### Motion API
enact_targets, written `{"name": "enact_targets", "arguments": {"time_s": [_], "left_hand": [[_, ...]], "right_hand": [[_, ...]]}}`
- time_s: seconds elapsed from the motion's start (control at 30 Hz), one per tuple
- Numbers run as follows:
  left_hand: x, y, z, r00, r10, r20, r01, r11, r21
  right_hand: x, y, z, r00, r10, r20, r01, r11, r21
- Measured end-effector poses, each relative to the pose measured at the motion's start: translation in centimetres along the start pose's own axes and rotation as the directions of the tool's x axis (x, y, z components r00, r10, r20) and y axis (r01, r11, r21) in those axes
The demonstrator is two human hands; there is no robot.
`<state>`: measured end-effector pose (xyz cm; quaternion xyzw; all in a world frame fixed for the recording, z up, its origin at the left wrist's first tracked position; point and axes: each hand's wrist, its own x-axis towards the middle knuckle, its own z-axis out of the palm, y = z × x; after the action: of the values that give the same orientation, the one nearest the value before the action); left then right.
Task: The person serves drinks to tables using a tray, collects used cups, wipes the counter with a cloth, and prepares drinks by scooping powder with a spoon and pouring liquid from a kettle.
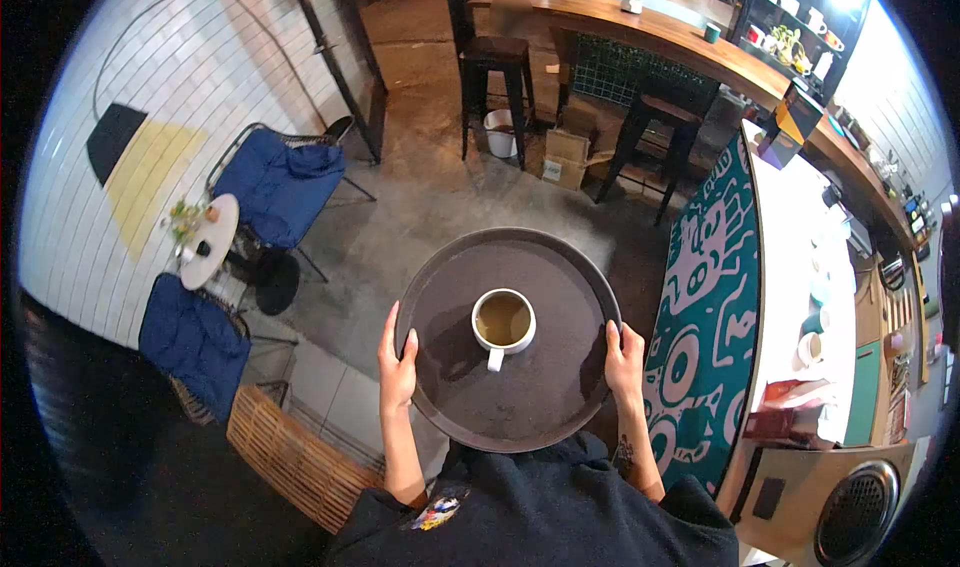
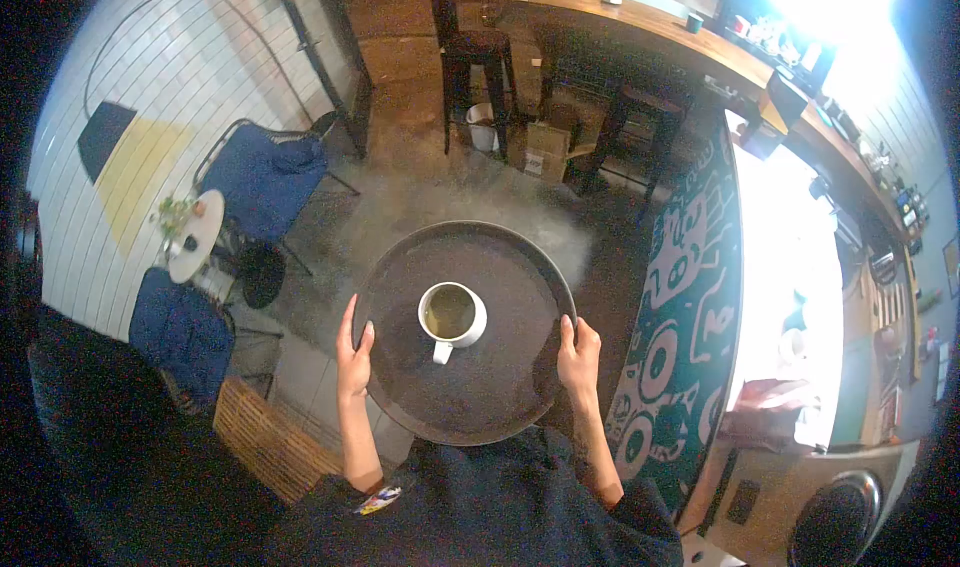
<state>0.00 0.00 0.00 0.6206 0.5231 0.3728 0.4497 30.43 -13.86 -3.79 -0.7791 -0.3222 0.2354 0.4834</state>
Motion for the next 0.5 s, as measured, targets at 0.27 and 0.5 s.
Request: {"name": "enact_targets", "arguments": {"time_s": [0.27,0.5], "left_hand": [[16.0,-6.7,3.1,0.996,0.061,0.070,-0.054,0.995,-0.089],[29.8,-9.2,12.0,0.969,-0.002,0.247,0.089,0.935,-0.342]], "right_hand": [[9.4,3.8,9.3,0.982,0.019,-0.189,0.000,0.995,0.104],[20.8,5.8,10.3,0.941,0.020,-0.336,0.008,0.997,0.081]]}}
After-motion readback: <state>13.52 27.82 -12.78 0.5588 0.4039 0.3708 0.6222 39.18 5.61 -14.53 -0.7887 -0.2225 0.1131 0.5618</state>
